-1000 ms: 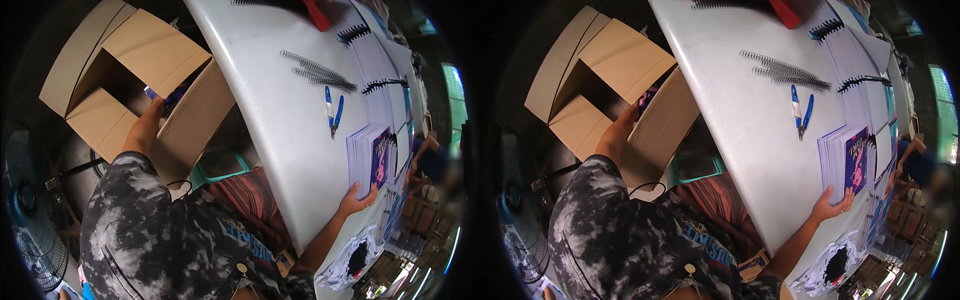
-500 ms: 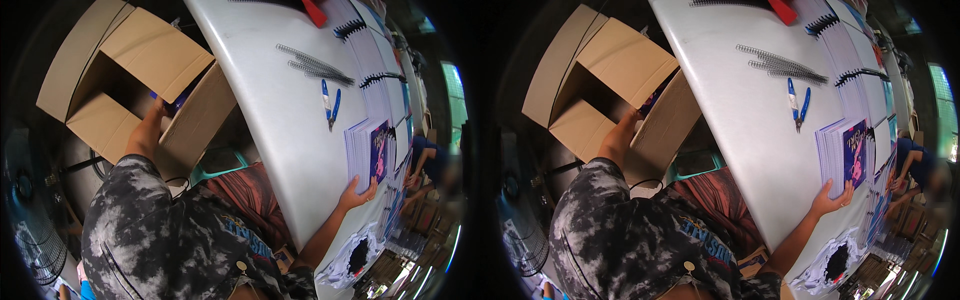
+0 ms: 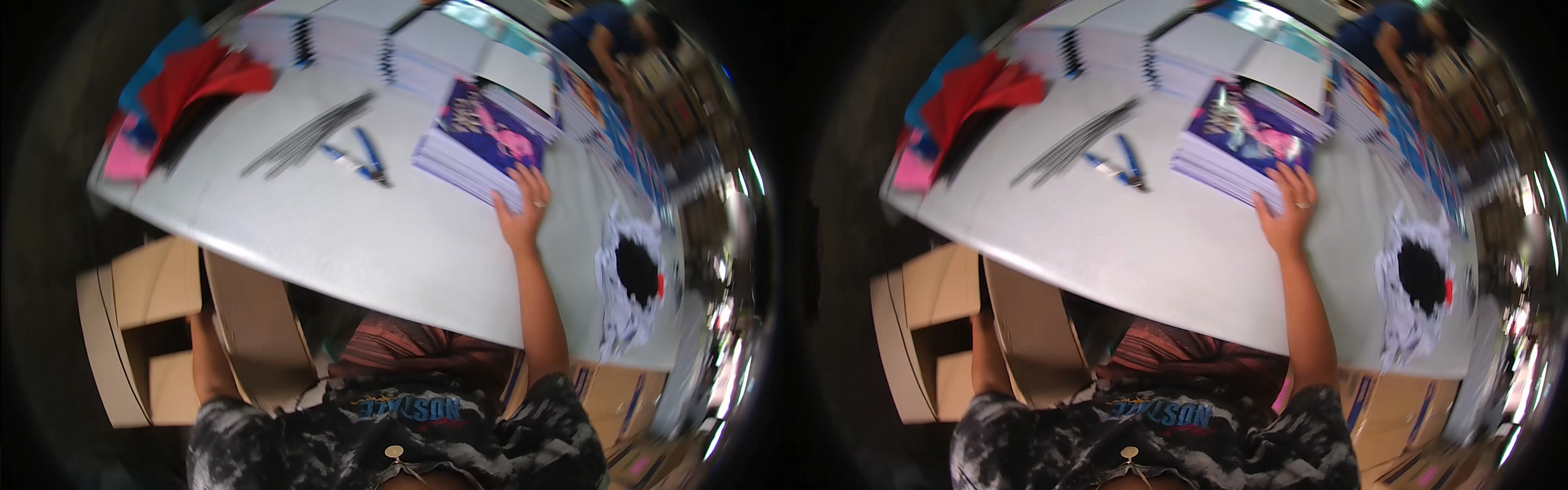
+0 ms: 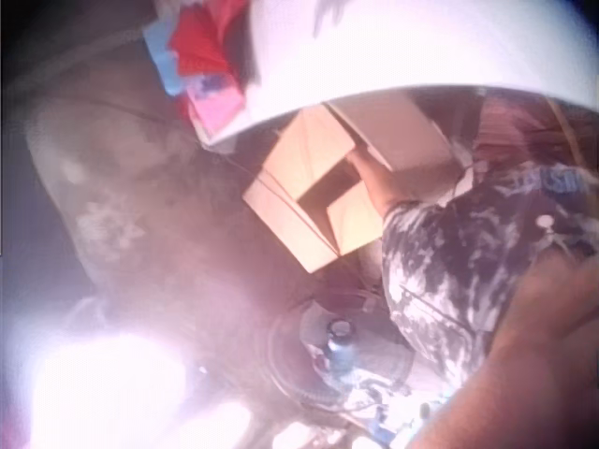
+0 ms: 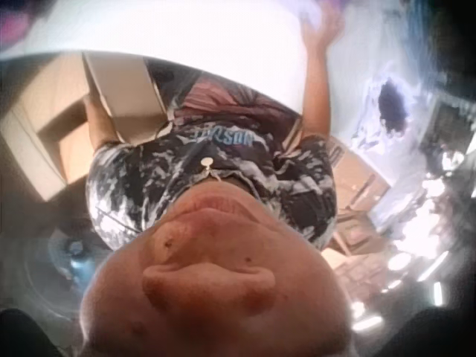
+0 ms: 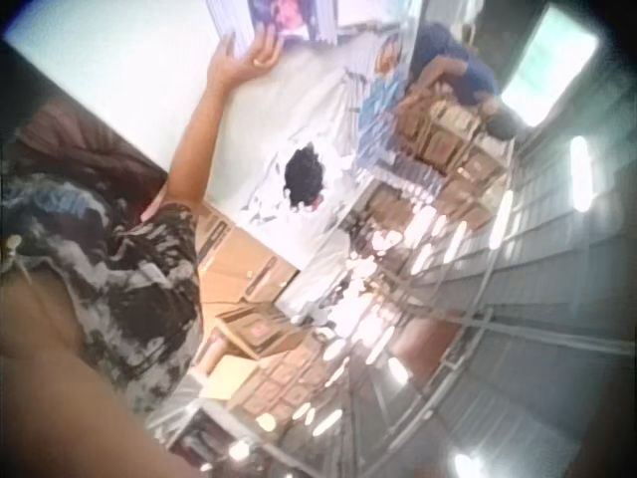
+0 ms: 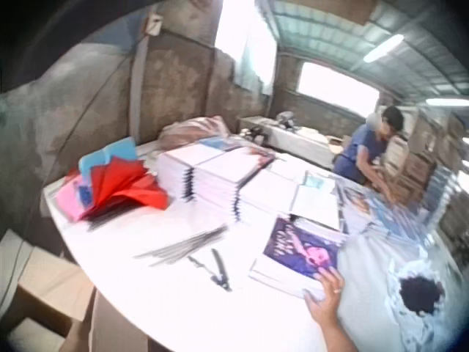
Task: The person repeatedly picks up a notebook cover and a spiral binding, inserts the spiral into the cover, and places the assembled notebook on a stack. The person handles multiple notebooks one at a time on a white table.
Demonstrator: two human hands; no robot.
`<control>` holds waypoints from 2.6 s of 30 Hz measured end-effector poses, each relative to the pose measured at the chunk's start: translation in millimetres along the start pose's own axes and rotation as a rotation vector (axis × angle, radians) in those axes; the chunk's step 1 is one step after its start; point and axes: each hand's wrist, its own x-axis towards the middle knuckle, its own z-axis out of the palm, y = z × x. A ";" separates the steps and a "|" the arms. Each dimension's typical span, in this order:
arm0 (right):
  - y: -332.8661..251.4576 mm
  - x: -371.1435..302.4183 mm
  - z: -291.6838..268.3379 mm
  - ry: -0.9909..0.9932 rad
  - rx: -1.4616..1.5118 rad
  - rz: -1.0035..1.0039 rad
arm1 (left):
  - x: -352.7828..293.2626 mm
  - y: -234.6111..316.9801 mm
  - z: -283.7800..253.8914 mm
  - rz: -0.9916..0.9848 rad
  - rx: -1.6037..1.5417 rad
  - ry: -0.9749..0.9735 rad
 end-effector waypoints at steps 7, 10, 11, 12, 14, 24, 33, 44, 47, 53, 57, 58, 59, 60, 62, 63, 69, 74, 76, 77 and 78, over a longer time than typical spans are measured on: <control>-6.2 -0.7 -0.3 0.039 0.067 0.055 | -65.4 84.5 5.9 0.165 -0.276 -0.112; -8.0 -3.8 -2.7 0.022 0.051 0.073 | -121.2 93.4 -3.5 0.226 -0.357 -0.122; -7.4 -4.4 -3.5 0.026 0.033 0.074 | -142.2 95.5 -7.8 0.248 -0.382 -0.114; -6.4 -4.0 -4.1 0.026 0.021 0.069 | -164.5 93.5 -11.0 0.279 -0.396 -0.109; -7.5 -3.8 -5.8 0.038 0.014 0.077 | -200.9 87.0 -10.9 0.426 -0.294 -0.082; -34.0 43.4 -149.2 0.885 0.429 0.060 | -364.3 91.0 129.2 0.712 -0.103 -0.194; -80.5 21.9 -288.6 1.147 0.377 -0.483 | -334.8 75.4 379.4 0.549 0.250 -0.880; -79.4 -11.2 -297.1 1.138 0.248 -0.542 | -271.5 -8.3 506.1 0.084 0.600 -1.059; -71.2 0.9 -290.6 1.132 0.211 -0.553 | -264.2 -19.5 502.7 0.132 0.540 -1.063; 6.6 84.6 -254.7 1.177 0.064 -0.429 | -240.7 -15.4 495.5 0.139 0.527 -0.993; 111.6 152.6 -150.7 0.897 0.115 -0.185 | -256.6 -18.4 496.0 0.208 0.463 -0.957; 132.2 165.9 -114.2 0.737 0.115 -0.096 | -266.6 -19.9 493.5 0.259 0.441 -0.953; 138.9 179.0 -88.4 0.492 0.090 -0.002 | -276.3 -17.8 492.5 0.265 0.463 -0.945; 184.9 168.7 -59.5 0.346 -0.113 0.168 | -284.8 -20.6 496.6 0.263 0.486 -0.964; 215.8 165.3 -13.7 -0.090 -0.377 0.454 | -278.7 -19.6 497.2 0.213 0.432 -0.986; 235.1 157.7 2.4 -0.149 -0.409 0.444 | -276.3 -22.7 496.9 0.214 0.417 -0.995; 287.2 160.0 50.0 -0.436 -0.507 0.608 | -277.0 -21.5 495.8 0.234 0.420 -0.945; 280.8 164.8 39.3 -0.446 -0.603 0.388 | -276.9 -21.4 493.9 0.260 0.402 -0.931; 279.0 158.0 32.6 -0.364 -0.605 0.323 | -276.4 -22.0 494.0 0.258 0.410 -0.945; 270.8 158.9 28.3 -0.321 -0.604 0.286 | -275.5 -21.8 494.0 0.261 0.411 -0.949; 262.9 159.7 22.0 -0.296 -0.550 0.351 | -275.3 -22.1 494.0 0.266 0.412 -0.954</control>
